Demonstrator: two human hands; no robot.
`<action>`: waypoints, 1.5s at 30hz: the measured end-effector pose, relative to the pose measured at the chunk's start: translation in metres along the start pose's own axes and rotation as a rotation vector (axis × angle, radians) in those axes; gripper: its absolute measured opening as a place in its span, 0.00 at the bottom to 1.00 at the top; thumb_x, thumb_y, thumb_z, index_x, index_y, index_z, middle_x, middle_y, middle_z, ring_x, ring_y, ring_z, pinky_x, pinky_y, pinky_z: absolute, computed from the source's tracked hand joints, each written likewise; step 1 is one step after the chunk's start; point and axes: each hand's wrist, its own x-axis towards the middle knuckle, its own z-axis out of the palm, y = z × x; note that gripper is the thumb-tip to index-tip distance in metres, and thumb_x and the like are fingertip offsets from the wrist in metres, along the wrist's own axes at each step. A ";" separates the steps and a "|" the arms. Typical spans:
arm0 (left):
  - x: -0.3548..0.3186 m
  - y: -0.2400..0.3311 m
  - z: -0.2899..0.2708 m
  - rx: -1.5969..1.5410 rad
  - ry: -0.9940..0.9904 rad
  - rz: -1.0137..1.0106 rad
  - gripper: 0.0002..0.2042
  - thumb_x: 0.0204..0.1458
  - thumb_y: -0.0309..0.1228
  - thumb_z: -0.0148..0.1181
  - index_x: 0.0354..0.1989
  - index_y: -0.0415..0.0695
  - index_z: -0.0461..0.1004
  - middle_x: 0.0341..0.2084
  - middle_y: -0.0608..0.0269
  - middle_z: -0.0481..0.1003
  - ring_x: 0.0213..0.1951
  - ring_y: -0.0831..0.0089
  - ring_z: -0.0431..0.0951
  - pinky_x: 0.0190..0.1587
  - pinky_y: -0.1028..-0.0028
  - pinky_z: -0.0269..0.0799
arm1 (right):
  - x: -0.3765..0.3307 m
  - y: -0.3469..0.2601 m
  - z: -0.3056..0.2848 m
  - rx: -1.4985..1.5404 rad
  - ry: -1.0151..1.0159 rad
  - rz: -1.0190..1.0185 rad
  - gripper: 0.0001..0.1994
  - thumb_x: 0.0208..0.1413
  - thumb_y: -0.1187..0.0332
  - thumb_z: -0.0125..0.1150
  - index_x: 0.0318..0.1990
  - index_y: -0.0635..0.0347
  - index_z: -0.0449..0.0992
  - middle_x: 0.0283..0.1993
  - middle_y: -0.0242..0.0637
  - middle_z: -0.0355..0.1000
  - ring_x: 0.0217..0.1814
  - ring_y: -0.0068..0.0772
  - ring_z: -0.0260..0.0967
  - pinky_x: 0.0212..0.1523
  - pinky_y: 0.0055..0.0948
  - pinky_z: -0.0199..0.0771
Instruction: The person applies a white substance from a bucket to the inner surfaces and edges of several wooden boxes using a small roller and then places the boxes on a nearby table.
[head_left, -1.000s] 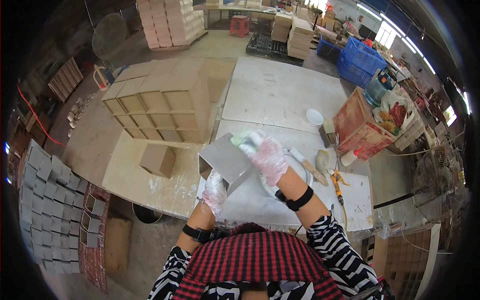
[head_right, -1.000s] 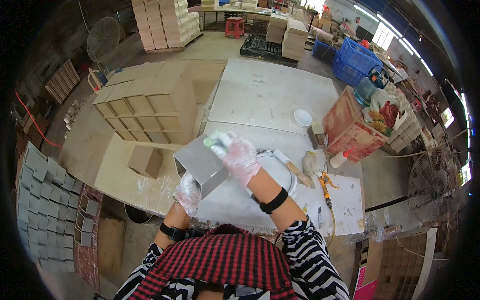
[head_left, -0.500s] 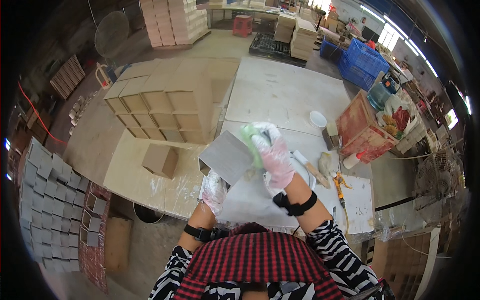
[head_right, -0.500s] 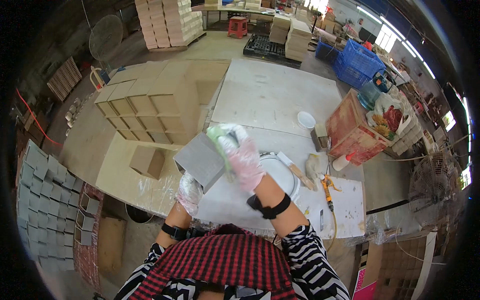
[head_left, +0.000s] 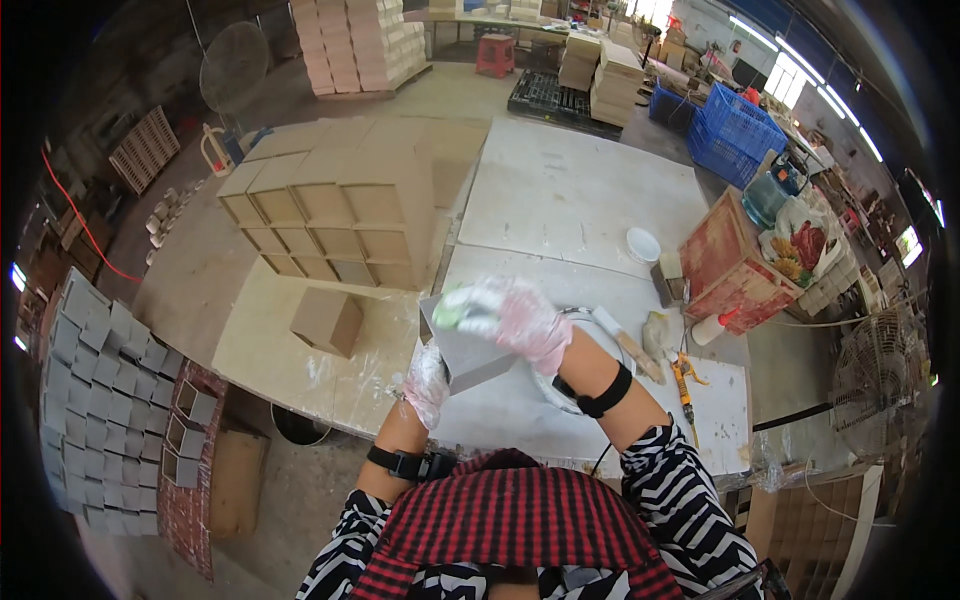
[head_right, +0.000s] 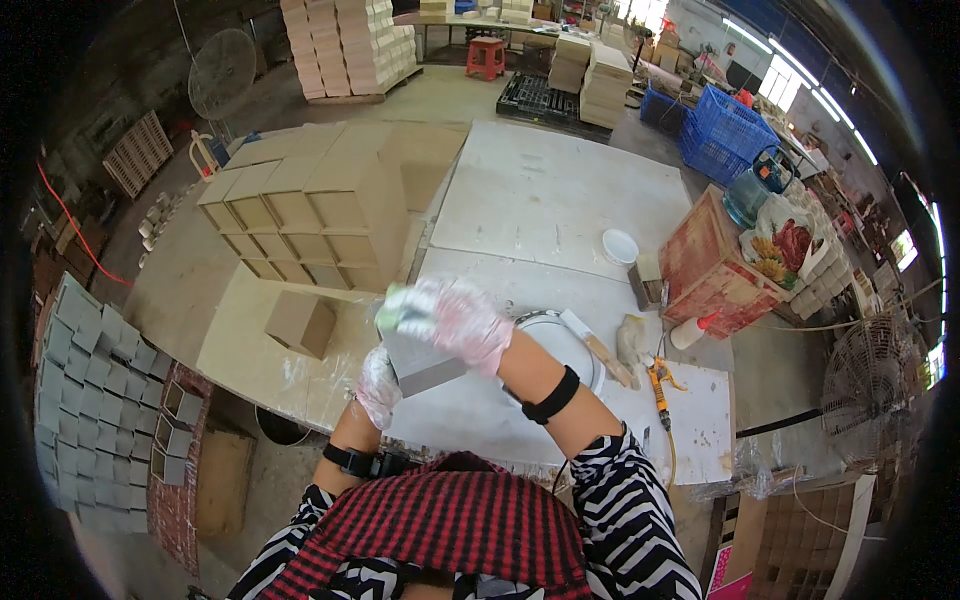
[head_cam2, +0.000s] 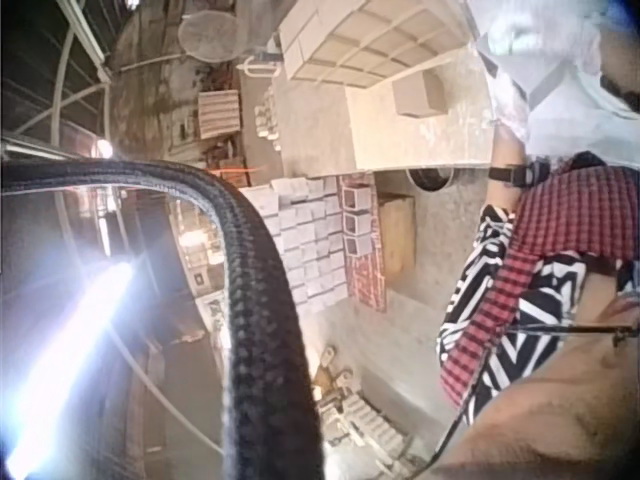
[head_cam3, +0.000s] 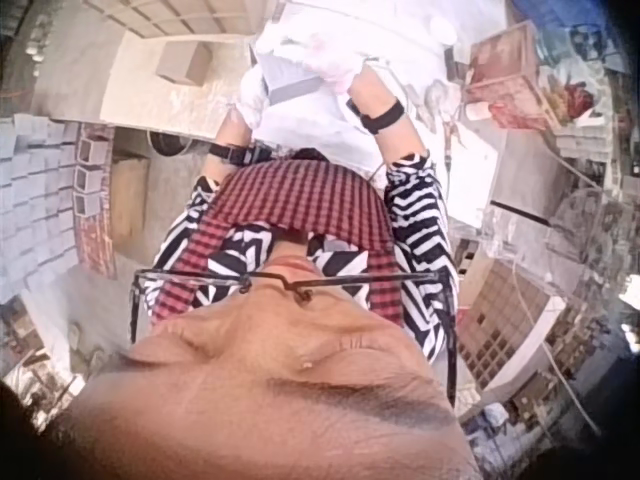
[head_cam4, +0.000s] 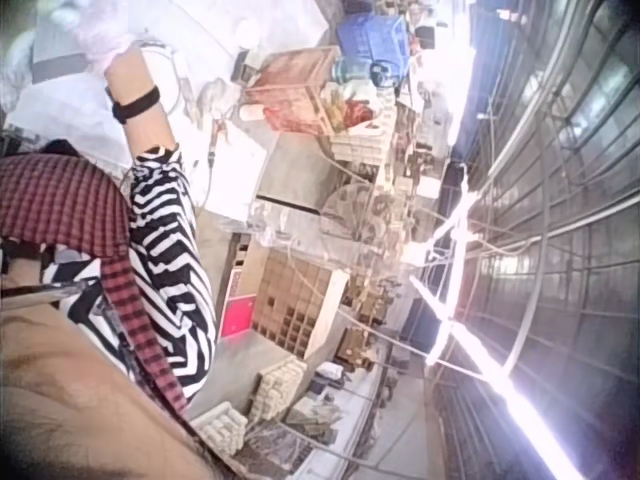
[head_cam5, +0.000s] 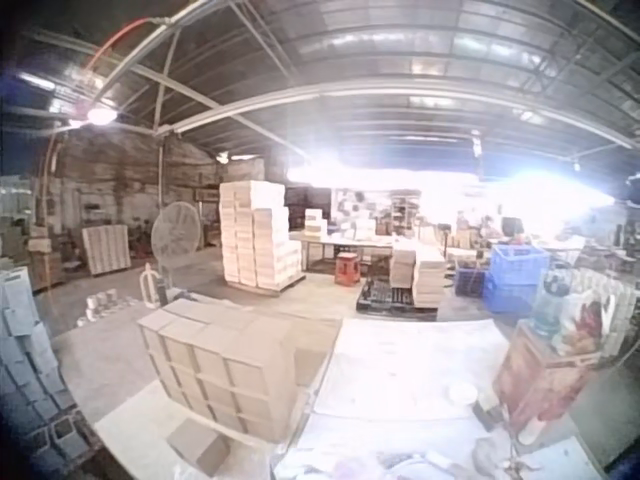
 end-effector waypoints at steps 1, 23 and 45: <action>-0.006 0.002 -0.005 0.022 -0.143 0.022 0.15 0.57 0.33 0.44 0.49 0.38 0.67 0.43 0.58 0.72 0.43 0.68 0.74 0.45 0.70 0.72 | -0.004 -0.007 0.008 -0.170 -0.106 -0.221 0.11 0.50 0.62 0.54 0.42 0.47 0.73 0.40 0.35 0.71 0.48 0.39 0.67 0.50 0.33 0.67; -0.047 0.012 -0.012 0.647 0.074 0.688 0.16 0.50 0.23 0.47 0.49 0.39 0.67 0.42 0.60 0.73 0.44 0.68 0.73 0.46 0.72 0.68 | -0.081 -0.011 0.050 1.232 0.683 1.023 0.18 0.61 0.63 0.43 0.55 0.62 0.60 0.52 0.40 0.63 0.54 0.31 0.61 0.52 0.28 0.64; -0.166 0.156 -0.190 -0.431 0.242 0.418 0.17 0.56 0.38 0.44 0.47 0.41 0.69 0.41 0.59 0.74 0.42 0.63 0.75 0.45 0.65 0.72 | 0.035 -0.118 0.179 1.150 0.515 1.039 0.13 0.61 0.67 0.40 0.49 0.62 0.66 0.48 0.36 0.66 0.49 0.28 0.64 0.49 0.28 0.64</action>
